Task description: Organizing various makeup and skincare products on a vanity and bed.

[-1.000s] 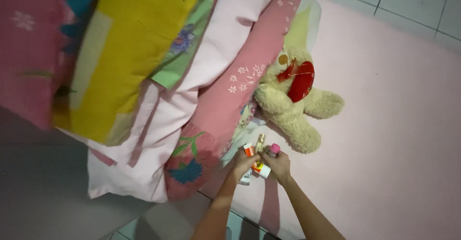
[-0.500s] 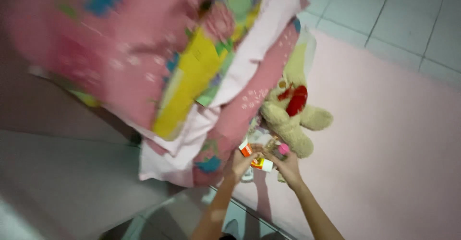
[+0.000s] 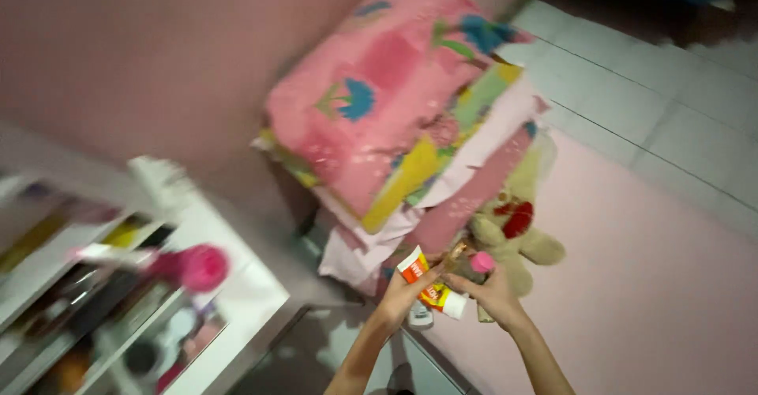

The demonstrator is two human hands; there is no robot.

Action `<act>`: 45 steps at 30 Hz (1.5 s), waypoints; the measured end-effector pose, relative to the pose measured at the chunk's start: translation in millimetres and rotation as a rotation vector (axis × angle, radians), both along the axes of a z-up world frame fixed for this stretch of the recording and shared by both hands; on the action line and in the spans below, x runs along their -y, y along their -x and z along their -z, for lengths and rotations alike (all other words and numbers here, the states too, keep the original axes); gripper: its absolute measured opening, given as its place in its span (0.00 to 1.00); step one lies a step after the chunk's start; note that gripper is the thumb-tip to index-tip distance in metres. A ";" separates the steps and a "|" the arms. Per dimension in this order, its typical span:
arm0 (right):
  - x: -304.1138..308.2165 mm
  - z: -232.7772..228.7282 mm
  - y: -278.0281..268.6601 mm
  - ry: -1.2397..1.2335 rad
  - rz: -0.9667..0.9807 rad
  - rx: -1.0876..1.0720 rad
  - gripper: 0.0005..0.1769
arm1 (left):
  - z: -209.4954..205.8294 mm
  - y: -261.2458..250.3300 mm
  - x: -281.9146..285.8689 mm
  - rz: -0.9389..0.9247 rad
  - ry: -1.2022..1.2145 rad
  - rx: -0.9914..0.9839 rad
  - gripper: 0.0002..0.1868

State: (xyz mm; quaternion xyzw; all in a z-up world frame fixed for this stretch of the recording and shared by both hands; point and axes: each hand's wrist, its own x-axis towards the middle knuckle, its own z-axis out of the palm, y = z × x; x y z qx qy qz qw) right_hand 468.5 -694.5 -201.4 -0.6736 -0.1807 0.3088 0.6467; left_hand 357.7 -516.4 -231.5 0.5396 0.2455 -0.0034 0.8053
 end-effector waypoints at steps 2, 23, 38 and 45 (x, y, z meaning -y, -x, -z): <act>-7.4 -43.6 6.8 0.045 -0.054 -0.038 0.22 | -61.9 20.0 3.6 -0.052 0.020 0.056 0.24; -186.5 -210.3 232.2 -0.115 -0.760 -0.025 0.18 | -195.0 315.8 -61.2 -0.770 -0.032 0.124 0.20; -328.4 -263.1 341.3 -0.219 -0.739 0.239 0.18 | -255.8 412.9 -177.6 -1.067 -0.010 0.353 0.21; -417.2 -245.3 332.8 -0.195 -0.523 0.017 0.22 | -261.6 402.5 -245.3 -1.124 0.012 0.433 0.21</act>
